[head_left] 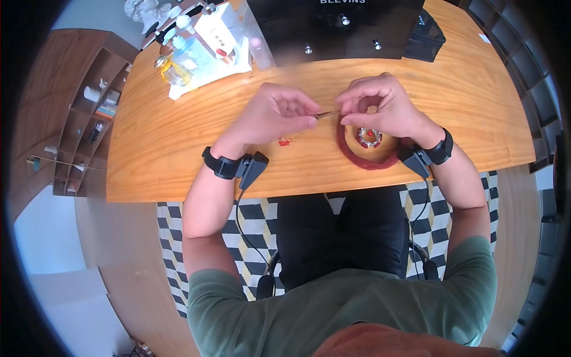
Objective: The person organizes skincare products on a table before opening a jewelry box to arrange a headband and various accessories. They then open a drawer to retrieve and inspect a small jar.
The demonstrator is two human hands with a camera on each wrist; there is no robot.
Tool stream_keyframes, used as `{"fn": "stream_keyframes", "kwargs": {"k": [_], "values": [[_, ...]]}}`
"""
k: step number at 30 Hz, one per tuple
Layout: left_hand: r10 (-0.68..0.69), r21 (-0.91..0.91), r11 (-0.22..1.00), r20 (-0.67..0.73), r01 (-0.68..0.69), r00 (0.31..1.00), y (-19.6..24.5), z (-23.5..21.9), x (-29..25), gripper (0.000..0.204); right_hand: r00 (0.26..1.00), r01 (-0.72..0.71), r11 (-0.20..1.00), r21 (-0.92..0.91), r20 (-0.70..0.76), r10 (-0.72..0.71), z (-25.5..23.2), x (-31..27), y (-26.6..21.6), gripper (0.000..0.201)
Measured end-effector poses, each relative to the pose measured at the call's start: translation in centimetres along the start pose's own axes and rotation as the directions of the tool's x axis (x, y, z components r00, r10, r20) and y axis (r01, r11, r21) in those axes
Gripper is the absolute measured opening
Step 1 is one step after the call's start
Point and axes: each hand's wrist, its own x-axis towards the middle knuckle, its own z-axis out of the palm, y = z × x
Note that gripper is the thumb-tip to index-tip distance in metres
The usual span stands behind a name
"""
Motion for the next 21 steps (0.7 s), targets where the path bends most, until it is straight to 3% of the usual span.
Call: {"fn": "stream_keyframes", "kwargs": {"k": [6,9,11,13,16,18,21], "values": [[0.097,0.010,0.995,-0.166,-0.097,0.981,-0.3,-5.0,-1.3,0.019,0.994,-0.086,0.986,0.141,-0.054,0.095,-0.4,-0.2,0.0,0.011],[0.131,0.115,0.987,-0.217,-0.108,0.967,-0.9,-8.2,-2.0,0.018,0.990,-0.098,0.975,0.198,-0.083,0.117,-0.5,-0.2,1.1,0.010],[0.106,0.147,0.986,-0.180,-0.080,0.978,0.0,-8.8,-2.6,0.018,0.994,-0.037,0.985,0.169,-0.093,0.053,-0.7,-0.1,1.7,0.009],[0.071,0.167,0.985,-0.193,-0.039,0.979,-0.4,-9.4,-2.8,0.017,0.984,-0.079,0.992,0.103,-0.154,0.095,-0.9,0.0,1.8,0.008],[0.002,0.247,0.969,-0.104,0.024,0.995,-1.3,-10.5,-2.7,0.017,0.983,-0.093,0.989,0.118,-0.148,0.110,-1.3,0.1,2.1,0.009],[-0.137,0.329,0.933,-0.049,0.145,0.989,-1.8,-11.2,-2.7,0.021,0.981,-0.114,0.983,0.143,-0.143,0.135,-1.5,0.0,2.2,0.008],[-0.192,0.377,0.912,0.038,0.164,0.981,-2.3,-12.1,-2.7,0.020,0.980,-0.123,0.981,0.153,-0.140,0.144,-1.7,0.1,2.6,0.007]]}}
